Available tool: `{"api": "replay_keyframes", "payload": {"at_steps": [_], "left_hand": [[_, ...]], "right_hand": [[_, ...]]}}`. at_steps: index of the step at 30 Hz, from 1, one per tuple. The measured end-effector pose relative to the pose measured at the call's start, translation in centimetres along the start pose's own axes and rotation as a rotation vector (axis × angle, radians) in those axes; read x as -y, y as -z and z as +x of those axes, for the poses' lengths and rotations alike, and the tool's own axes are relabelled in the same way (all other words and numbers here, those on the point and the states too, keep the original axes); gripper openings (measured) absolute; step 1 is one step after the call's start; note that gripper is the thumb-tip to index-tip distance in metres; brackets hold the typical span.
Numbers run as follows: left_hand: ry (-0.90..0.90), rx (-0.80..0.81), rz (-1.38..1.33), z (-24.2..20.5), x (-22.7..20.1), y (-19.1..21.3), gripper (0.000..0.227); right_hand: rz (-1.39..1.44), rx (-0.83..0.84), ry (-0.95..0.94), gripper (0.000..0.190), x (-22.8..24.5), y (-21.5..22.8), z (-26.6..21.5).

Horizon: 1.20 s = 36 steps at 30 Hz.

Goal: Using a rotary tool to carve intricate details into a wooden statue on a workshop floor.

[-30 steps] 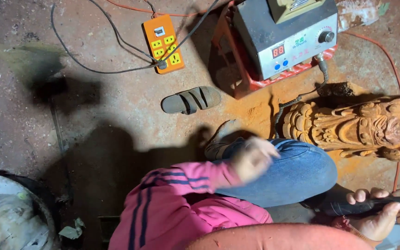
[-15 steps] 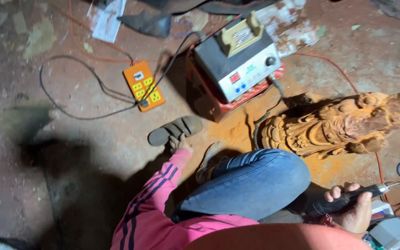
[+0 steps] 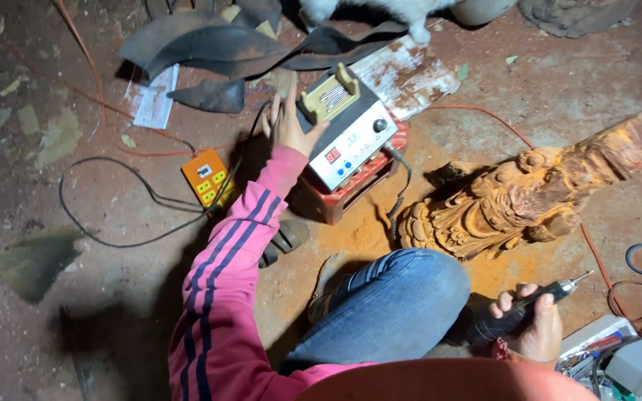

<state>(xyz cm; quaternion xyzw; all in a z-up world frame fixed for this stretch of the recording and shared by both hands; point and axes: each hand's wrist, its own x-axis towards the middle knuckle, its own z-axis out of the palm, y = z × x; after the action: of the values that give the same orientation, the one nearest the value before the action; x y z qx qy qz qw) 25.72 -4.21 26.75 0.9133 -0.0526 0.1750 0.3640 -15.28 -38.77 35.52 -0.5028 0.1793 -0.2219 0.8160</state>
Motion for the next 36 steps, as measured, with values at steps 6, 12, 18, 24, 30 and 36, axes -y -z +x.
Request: {"api": "replay_keyframes", "payload": {"at_steps": [6, 12, 18, 24, 30, 36], "left_hand": [[0.010, 0.039, -0.235, -1.2, -3.2, 3.6, 0.080], [-0.100, 0.031, -0.196, -2.6, -1.9, 4.0, 0.083], [-0.119, 0.054, -0.184, -2.4, -1.1, 4.2, 0.084], [-0.106, 0.062, -0.172, -2.4, -1.0, 3.9, 0.089], [-0.115, 0.050, -0.171, -2.5, -1.0, 3.7, 0.089], [-0.138, 0.028, -0.161, -2.7, -1.1, 3.7, 0.085]], "right_hand": [[0.068, 0.076, -0.031, 0.030, -1.2, 2.4, 1.1], [0.075, 0.083, -0.057, 0.030, -1.4, 2.4, 1.4], [0.097, 0.086, -0.041, 0.029, -1.4, 2.3, 1.2], [0.071, 0.063, -0.043, 0.029, -1.5, 2.1, 1.1], [0.097, 0.095, -0.055, 0.030, -1.5, 2.5, 1.3], [0.073, 0.078, -0.039, 0.030, -1.7, 2.4, 1.3]]}}
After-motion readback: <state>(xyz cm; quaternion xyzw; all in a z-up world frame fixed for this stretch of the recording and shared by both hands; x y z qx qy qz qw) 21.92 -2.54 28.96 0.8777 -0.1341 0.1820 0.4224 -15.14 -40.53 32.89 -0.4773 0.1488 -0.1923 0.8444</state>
